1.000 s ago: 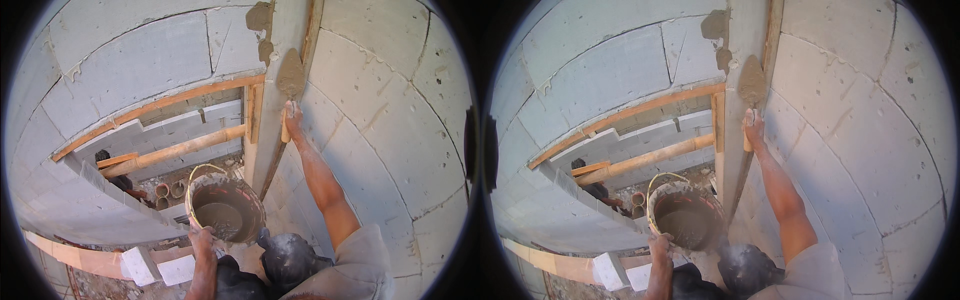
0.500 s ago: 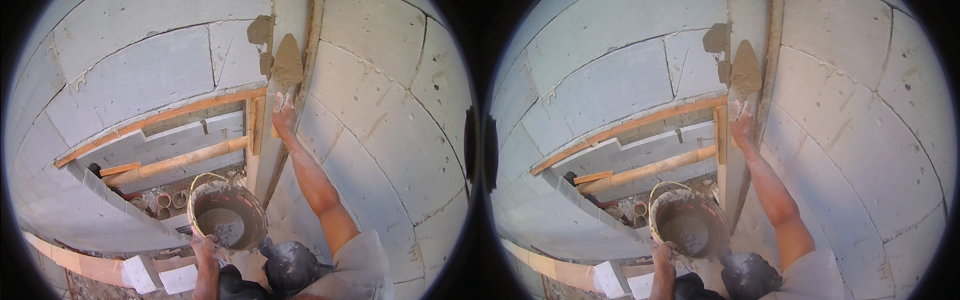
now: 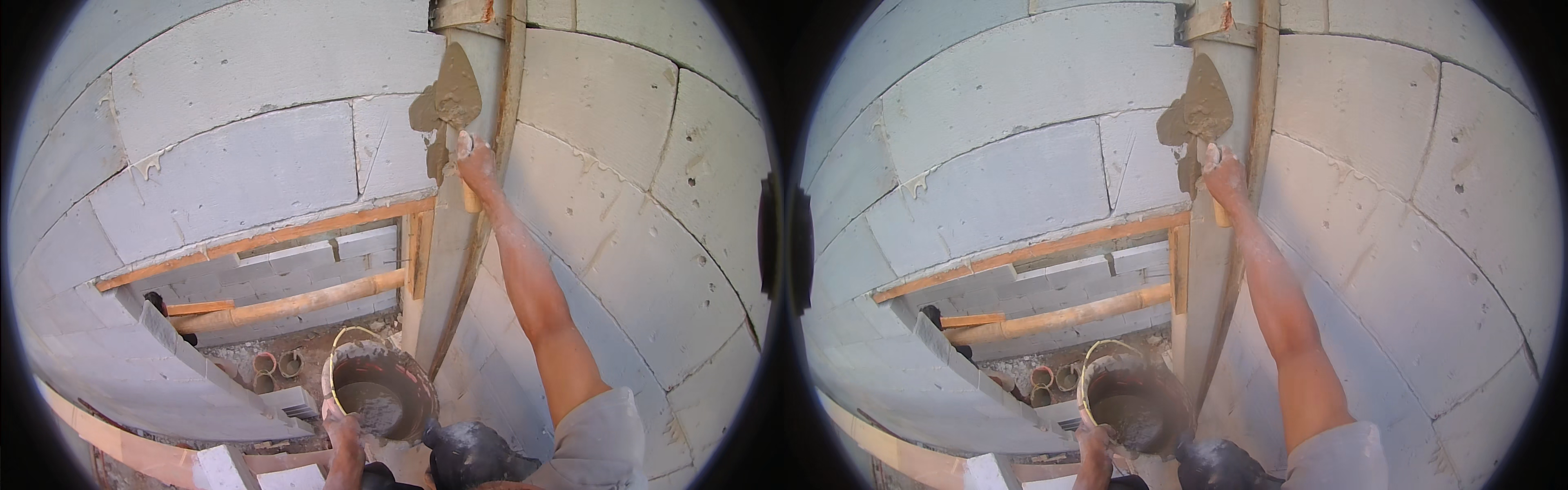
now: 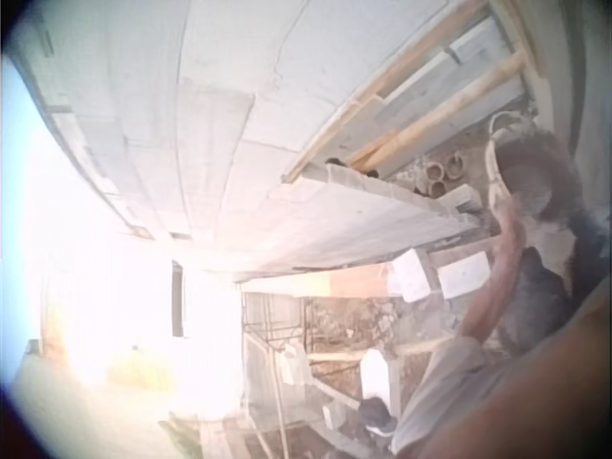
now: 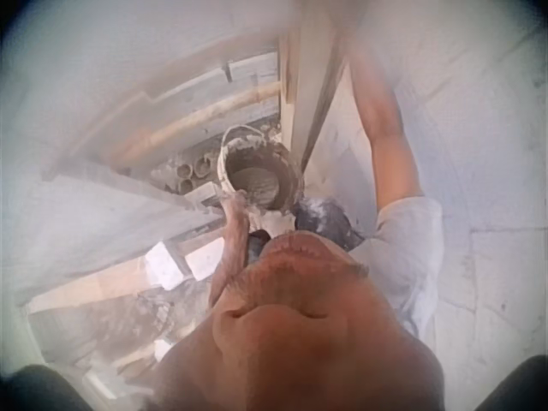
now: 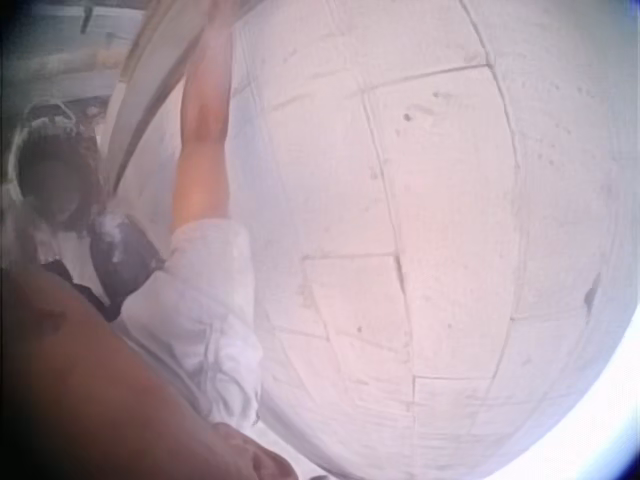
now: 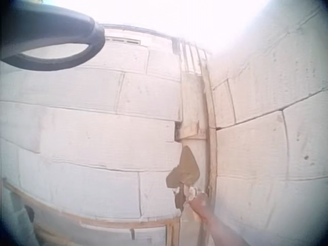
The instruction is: The person places a white block onto a curved wall and taps it into position with a hammer. Then the person scoops cement from a bucket with a trowel and applies it to the wall surface, smoothing the joints between blocks.
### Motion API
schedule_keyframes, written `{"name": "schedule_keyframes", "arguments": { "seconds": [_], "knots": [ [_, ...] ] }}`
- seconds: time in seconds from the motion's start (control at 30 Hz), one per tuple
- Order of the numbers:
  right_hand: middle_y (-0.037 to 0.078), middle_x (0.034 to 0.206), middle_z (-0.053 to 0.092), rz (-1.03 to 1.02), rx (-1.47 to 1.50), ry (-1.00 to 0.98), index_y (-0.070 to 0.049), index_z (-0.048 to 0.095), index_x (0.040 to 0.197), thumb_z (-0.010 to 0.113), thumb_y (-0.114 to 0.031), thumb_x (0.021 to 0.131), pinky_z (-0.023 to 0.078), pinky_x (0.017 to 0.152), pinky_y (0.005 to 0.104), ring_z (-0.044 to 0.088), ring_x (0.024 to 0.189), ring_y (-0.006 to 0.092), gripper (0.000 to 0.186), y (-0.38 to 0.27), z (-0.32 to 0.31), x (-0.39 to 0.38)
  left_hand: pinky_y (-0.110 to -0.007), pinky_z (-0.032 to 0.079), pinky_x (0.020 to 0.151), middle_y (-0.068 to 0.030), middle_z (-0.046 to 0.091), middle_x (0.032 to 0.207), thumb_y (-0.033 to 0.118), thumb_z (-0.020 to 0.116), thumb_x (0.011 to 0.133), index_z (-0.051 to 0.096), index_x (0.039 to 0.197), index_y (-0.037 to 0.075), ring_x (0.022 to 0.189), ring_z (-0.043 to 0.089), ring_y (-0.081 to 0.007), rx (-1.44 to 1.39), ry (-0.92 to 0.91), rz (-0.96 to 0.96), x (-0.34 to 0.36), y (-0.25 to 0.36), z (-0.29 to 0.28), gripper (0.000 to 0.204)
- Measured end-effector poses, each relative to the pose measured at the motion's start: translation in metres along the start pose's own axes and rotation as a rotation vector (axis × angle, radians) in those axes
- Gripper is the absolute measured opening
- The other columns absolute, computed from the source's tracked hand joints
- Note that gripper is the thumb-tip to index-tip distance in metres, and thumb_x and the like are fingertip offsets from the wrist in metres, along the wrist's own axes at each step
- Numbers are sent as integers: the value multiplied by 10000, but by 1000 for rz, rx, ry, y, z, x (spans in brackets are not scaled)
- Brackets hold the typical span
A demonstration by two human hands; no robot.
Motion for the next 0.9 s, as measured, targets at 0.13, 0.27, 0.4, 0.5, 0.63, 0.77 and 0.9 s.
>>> {"name": "schedule_keyframes", "arguments": {
  "seconds": [0.13,0.27,0.4,0.5,0.63,0.77,0.9],
  "knots": [
    [351,915,618,73,-49,-16,86,587,1040,452,-324,959,473,796,538,598,896,505,440,12,-3,-40,-327,458,565,-112,578,889,-76,547,642,512,1097,-52,704,587,-219,-88,-56,62,-1,-10,-9,457],
    [350,916,617,118,-13,42,79,585,1030,439,-339,967,469,806,545,599,907,502,447,33,4,-57,-339,444,512,-90,572,800,-30,582,665,544,1017,-15,627,570,-213,-115,-56,55,-2,-22,-9,355],
    [341,929,621,48,-38,-33,63,591,1042,429,-354,973,472,807,539,599,916,497,453,-19,-2,-59,-351,430,458,-68,567,711,15,617,688,575,937,23,550,554,-206,-157,-13,36,-3,-23,-29,253],
    [325,939,628,134,-120,-35,45,585,1062,428,-366,972,468,808,533,597,923,495,449,10,-11,-77,-361,419,418,-52,562,644,49,643,705,599,877,51,493,541,-202,-199,-29,14,1,-26,-25,177],
    [326,1060,597,70,-68,-291,37,515,1170,463,-320,948,445,861,518,576,997,474,424,27,-29,-175,-376,416,432,-53,555,674,97,619,801,596,859,72,525,528,-223,-360,-70,58,4,-44,-29,67],
    [250,1103,608,-23,-15,-867,-21,509,1233,518,-226,895,455,888,475,577,1042,409,395,-34,-73,-267,-362,439,517,-91,570,773,50,589,754,559,962,9,615,558,-235,-284,139,95,-35,16,-51,214],
    [155,958,608,-535,-296,-1304,-78,587,1141,628,-306,843,488,792,437,606,962,344,378,-53,-104,-272,-348,463,601,-129,586,873,4,560,706,521,1064,-54,704,588,-248,-232,200,119,-81,90,-44,364]
  ]
}}
Point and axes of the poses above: each hand's wrist, its own x-axis towards the middle knuckle, its own z-axis out of the palm, y = z × x, the point moved 3 cm from there along x, towards the middle knuckle
